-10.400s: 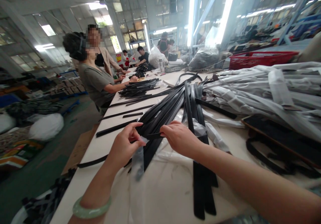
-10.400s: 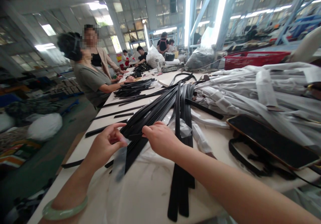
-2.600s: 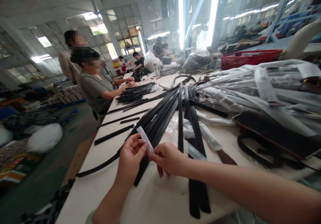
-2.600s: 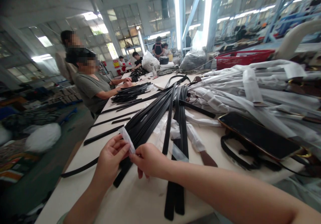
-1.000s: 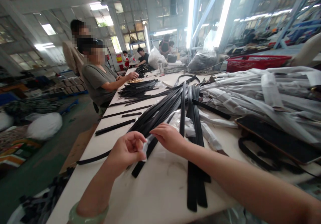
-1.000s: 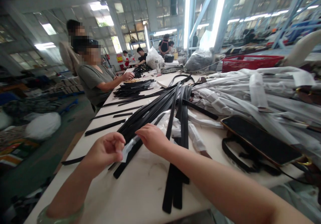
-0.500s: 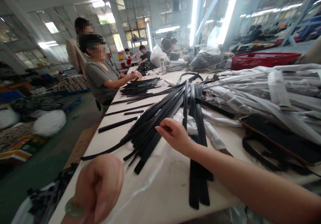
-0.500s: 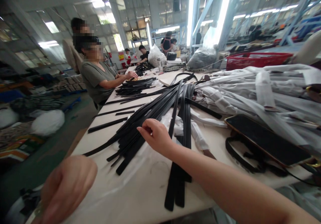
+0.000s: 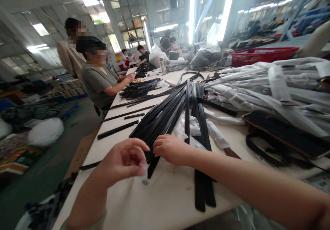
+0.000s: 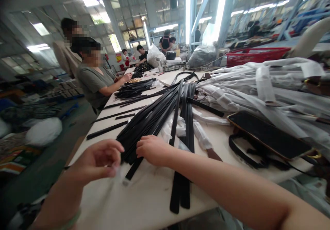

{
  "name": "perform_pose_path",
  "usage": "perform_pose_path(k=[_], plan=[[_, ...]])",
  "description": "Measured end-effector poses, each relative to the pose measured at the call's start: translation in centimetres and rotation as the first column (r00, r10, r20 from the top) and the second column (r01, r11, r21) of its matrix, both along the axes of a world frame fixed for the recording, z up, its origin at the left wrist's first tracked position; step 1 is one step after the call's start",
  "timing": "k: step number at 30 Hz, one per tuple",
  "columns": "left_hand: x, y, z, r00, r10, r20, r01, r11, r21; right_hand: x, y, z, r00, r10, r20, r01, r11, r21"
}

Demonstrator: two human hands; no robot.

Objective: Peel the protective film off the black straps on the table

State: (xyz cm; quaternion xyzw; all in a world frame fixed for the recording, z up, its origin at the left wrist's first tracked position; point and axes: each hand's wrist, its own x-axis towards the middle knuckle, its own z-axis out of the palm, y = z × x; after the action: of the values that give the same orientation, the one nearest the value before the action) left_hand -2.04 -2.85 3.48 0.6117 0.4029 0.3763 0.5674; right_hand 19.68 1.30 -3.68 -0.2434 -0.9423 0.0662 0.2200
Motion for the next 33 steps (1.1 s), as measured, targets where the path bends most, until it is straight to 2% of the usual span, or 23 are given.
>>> perform_pose_path(k=[2,3,6,8,10,13,23,33], plan=[[1.1,0.5,-0.3,0.986,-0.135,-0.098,0.13,0.99,-0.063,1.0,0.1,0.6,0.988,-0.123,-0.09,0.12,0.992,-0.038],[1.5,0.8,-0.4,0.98,-0.15,-0.131,0.142,0.987,-0.069,1.5,0.2,1.0,0.967,-0.195,-0.162,0.186,0.98,-0.068],[1.8,1.2,-0.5,0.983,-0.039,-0.182,0.04,0.999,0.005,3.0,0.1,2.7,0.885,-0.311,-0.347,0.273,0.95,-0.154],[1.8,1.2,-0.4,0.981,0.001,-0.193,0.005,0.999,0.032,3.4,-0.4,3.8,0.887,-0.273,-0.373,0.23,0.96,-0.157],[1.7,1.1,-0.4,0.981,0.005,-0.194,0.002,0.999,0.035,3.3,-1.0,4.4,0.921,-0.196,-0.337,0.16,0.978,-0.131],[1.9,1.0,-0.5,0.979,0.005,-0.203,0.0,1.0,0.025,2.5,-1.9,4.5,0.957,-0.11,-0.27,0.091,0.992,-0.083],[2.3,0.9,-0.4,0.964,-0.03,-0.263,0.023,0.999,-0.03,2.1,-2.2,4.0,0.953,-0.136,-0.27,0.131,0.991,-0.035],[2.3,1.1,-0.6,0.956,-0.021,-0.292,0.013,0.999,-0.03,2.1,-2.3,4.2,0.974,-0.086,-0.212,0.077,0.996,-0.052]])
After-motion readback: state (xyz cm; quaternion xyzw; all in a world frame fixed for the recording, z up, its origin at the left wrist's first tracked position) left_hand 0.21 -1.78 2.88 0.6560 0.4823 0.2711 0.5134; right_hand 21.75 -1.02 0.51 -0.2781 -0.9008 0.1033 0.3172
